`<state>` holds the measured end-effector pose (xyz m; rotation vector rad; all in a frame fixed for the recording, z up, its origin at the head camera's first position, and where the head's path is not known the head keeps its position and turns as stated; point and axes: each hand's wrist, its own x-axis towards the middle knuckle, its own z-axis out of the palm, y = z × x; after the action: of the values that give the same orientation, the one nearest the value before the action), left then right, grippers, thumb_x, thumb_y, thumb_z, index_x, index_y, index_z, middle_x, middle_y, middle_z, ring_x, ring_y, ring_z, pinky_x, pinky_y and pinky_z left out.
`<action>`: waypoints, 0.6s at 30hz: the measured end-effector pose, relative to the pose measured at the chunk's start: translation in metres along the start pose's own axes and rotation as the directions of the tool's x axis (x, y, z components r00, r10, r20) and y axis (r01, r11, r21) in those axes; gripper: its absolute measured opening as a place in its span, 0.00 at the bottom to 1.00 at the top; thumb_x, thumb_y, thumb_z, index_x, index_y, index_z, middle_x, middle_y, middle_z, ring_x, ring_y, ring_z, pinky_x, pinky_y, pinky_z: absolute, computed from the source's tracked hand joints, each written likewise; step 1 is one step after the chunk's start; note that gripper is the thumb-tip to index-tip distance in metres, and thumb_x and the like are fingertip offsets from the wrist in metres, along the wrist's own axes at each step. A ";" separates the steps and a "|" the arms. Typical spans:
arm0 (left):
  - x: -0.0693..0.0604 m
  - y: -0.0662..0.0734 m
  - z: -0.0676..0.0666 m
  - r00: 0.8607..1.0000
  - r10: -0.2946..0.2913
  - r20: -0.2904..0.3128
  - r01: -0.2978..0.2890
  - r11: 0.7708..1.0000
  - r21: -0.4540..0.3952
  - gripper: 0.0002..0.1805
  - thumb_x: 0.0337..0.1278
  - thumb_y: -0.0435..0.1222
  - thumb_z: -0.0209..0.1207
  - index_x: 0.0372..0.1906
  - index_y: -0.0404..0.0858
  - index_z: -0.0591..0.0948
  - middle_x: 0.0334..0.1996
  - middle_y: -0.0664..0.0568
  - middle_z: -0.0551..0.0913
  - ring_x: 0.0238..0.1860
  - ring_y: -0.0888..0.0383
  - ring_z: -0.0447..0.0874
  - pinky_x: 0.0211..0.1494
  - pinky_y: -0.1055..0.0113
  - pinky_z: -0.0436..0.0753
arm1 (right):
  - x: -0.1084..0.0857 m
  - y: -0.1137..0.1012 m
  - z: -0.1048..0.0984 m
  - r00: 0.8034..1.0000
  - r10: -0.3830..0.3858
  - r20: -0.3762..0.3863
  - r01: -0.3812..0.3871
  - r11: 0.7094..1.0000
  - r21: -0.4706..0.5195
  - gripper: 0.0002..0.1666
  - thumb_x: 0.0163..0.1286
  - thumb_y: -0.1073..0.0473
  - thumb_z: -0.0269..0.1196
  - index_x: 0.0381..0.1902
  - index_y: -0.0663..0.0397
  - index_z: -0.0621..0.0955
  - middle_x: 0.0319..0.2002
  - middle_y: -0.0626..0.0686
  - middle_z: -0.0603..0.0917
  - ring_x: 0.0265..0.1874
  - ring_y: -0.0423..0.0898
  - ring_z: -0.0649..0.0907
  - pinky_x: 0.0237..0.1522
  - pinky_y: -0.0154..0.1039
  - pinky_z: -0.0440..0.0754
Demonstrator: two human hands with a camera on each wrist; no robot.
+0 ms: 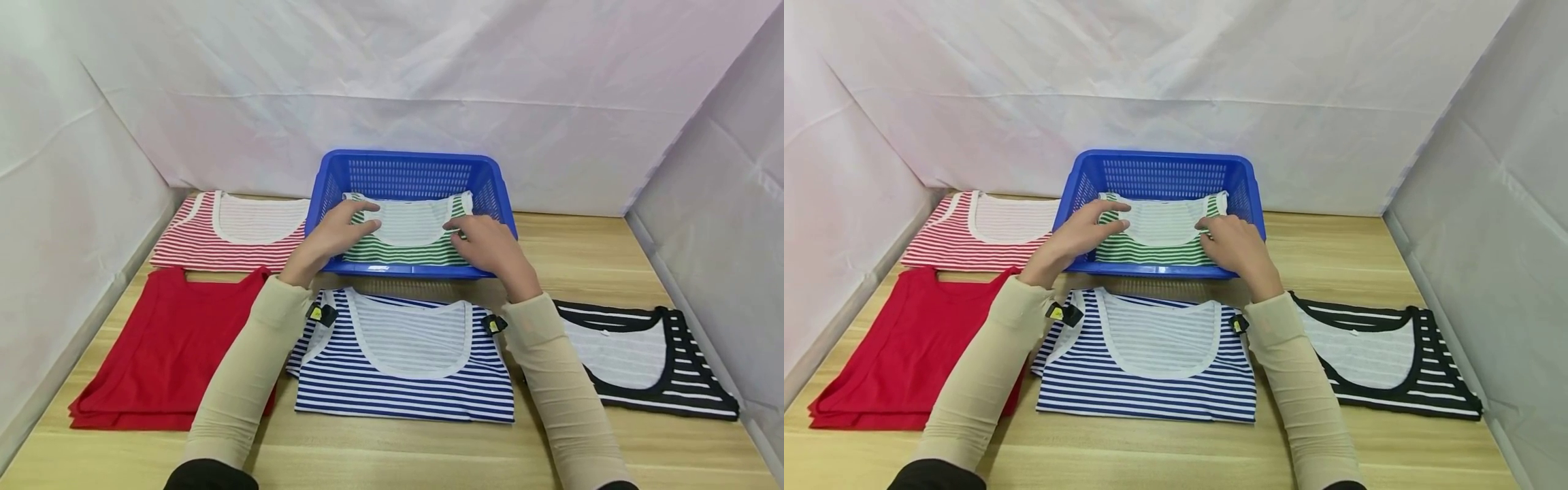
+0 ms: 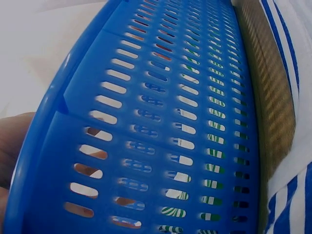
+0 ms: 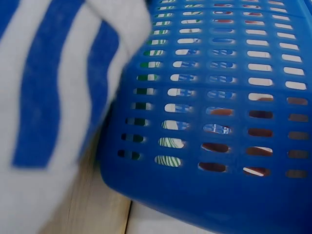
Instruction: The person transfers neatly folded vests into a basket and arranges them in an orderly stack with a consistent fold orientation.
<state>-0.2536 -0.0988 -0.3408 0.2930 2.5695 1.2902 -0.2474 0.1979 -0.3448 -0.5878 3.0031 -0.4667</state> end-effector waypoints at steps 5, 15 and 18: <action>0.002 0.000 -0.001 0.994 0.035 -0.107 -0.039 0.999 -0.035 0.24 0.75 0.46 0.57 0.70 0.46 0.76 0.78 0.48 0.65 0.82 0.48 0.56 0.81 0.44 0.60 | -0.001 0.000 0.001 0.993 -0.003 -0.117 0.004 1.000 0.008 0.20 0.76 0.58 0.55 0.58 0.52 0.86 0.56 0.57 0.88 0.22 0.50 0.72 0.21 0.41 0.62; -0.003 0.003 -0.006 0.942 0.147 -0.301 -0.218 0.951 -0.218 0.18 0.75 0.41 0.55 0.62 0.43 0.82 0.58 0.45 0.85 0.52 0.47 0.87 0.57 0.48 0.84 | -0.004 -0.004 -0.005 0.970 -0.019 -0.241 0.020 1.000 0.003 0.18 0.75 0.60 0.55 0.53 0.54 0.88 0.35 0.56 0.89 0.15 0.47 0.67 0.18 0.39 0.59; -0.004 0.006 -0.008 0.925 0.149 -0.349 -0.247 0.935 -0.255 0.16 0.76 0.39 0.54 0.60 0.40 0.83 0.56 0.46 0.84 0.50 0.50 0.87 0.57 0.49 0.86 | -0.004 -0.006 -0.010 0.963 -0.016 -0.268 0.015 1.000 -0.006 0.18 0.74 0.60 0.55 0.52 0.54 0.89 0.26 0.55 0.85 0.14 0.47 0.66 0.17 0.39 0.58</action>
<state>-0.2515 -0.1023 -0.3310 0.3133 2.6019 1.9193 -0.2422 0.1970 -0.3335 -0.5938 3.2568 -0.5859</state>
